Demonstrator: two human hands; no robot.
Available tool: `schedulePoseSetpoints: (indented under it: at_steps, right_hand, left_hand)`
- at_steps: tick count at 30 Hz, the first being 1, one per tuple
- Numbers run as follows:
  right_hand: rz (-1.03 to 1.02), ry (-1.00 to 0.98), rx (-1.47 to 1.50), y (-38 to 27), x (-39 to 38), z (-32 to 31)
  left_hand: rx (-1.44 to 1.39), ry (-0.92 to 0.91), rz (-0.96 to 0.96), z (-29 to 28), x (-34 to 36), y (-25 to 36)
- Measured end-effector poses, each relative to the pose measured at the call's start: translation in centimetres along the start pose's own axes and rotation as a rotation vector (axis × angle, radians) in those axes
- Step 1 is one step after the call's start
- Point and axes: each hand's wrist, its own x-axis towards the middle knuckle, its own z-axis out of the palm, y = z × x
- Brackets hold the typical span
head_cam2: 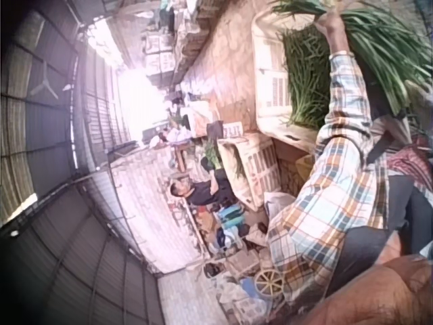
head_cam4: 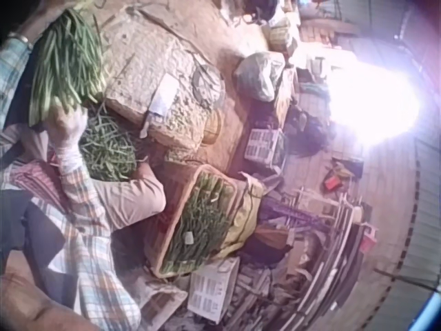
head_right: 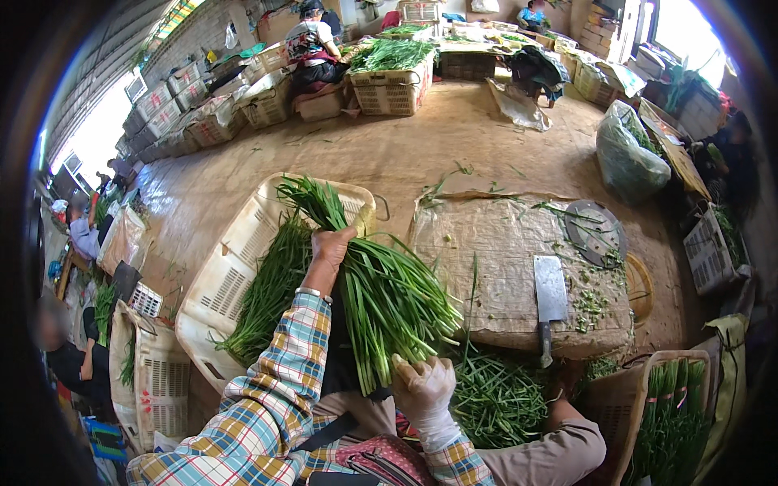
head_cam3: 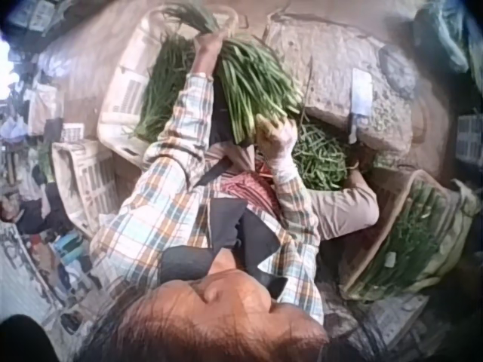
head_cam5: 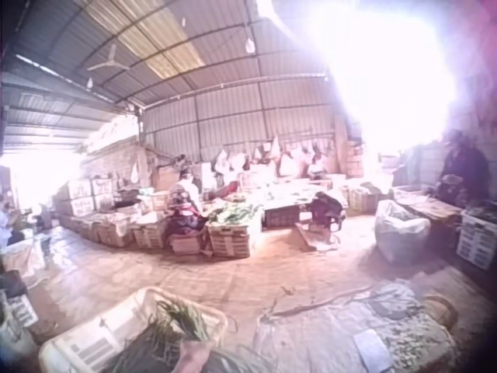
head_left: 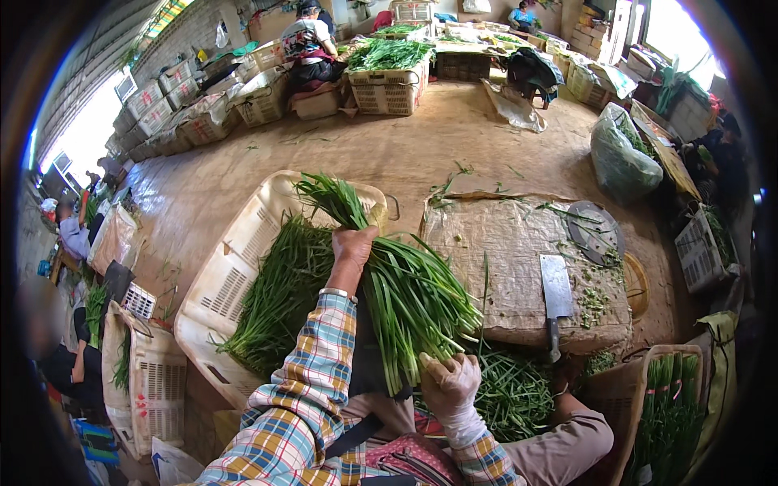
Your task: The person gathers green onions from a basket, aligns them into bunches, trims the ends with a knife, and ties them with rubber bands. The finished bundles are placed into a nearby basket.
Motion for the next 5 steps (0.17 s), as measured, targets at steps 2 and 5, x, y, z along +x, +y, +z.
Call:
schedulePoseSetpoints:
  at_steps: [2, 5]
  right_hand:
    - [0.012, -0.040, -0.020, -0.1, -0.6, -1.0]
    - [0.020, -0.084, -0.014, 0.4, -2.1, -1.5]
  left_hand:
    - [-0.039, 0.008, 0.007, -0.2, 0.0, -0.1]
    - [-0.045, -0.006, -0.034, -0.5, 0.1, -0.3]
